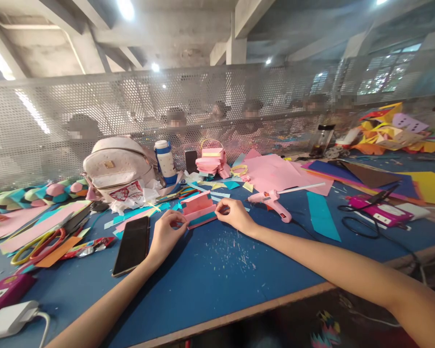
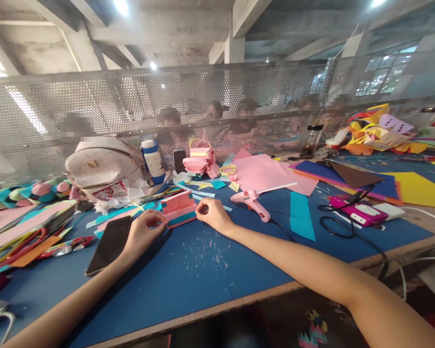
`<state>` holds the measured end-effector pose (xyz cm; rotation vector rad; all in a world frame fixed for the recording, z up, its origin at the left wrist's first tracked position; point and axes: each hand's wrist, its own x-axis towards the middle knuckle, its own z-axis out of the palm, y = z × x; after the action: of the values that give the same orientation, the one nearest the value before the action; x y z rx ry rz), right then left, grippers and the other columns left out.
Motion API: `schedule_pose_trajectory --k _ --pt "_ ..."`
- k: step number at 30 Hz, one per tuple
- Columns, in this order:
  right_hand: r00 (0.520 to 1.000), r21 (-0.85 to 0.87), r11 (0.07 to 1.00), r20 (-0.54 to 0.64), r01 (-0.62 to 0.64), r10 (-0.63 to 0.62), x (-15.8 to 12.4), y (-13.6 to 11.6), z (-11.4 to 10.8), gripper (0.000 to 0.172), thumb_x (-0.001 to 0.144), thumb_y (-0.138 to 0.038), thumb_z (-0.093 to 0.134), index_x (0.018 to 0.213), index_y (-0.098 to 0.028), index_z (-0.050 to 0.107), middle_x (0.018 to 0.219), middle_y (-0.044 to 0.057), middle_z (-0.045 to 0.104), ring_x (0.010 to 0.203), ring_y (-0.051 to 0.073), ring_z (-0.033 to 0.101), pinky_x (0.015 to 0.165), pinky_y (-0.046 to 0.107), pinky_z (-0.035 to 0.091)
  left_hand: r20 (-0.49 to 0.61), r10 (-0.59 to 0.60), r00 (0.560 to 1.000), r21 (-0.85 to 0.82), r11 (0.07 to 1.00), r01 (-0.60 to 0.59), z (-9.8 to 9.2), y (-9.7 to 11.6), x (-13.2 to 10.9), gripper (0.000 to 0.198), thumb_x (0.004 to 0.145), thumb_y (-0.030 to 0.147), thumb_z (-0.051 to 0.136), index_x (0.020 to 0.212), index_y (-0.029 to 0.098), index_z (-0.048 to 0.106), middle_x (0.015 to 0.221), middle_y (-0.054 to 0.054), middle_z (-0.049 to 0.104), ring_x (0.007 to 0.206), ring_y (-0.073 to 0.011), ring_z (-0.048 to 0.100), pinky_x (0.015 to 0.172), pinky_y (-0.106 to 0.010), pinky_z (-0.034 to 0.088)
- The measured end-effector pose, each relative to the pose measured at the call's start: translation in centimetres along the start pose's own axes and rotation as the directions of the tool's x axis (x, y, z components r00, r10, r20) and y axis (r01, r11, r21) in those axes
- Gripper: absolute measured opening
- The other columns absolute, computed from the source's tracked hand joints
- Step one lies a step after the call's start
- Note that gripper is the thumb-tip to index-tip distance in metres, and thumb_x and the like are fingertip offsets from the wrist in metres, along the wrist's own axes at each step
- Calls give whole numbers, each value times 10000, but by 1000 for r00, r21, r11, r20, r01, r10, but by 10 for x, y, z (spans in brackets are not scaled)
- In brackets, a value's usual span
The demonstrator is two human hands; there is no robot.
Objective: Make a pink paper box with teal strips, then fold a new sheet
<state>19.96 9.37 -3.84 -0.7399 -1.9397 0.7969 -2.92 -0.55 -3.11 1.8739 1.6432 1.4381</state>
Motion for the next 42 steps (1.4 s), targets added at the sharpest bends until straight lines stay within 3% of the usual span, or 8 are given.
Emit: schedule_pose_trajectory --k 24,42 --pt "999 -82 996 21 35 -33 -1 -3 -1 72 686 -125 622 682 -187 587 781 30 657 693 171 634 683 298 546 -2 30 1000 50 998 -30 2 3 -1 144 779 303 635 687 193 643 841 -30 659 727 -153 638 696 -262 535" --pt "998 -99 994 24 54 -51 -2 -8 -2 91 693 -115 618 679 -191 571 771 19 635 680 160 628 657 270 518 71 159 985 245 954 -172 -3 9 -2 100 852 238 566 769 226 620 834 -7 652 735 -160 615 704 -250 468"
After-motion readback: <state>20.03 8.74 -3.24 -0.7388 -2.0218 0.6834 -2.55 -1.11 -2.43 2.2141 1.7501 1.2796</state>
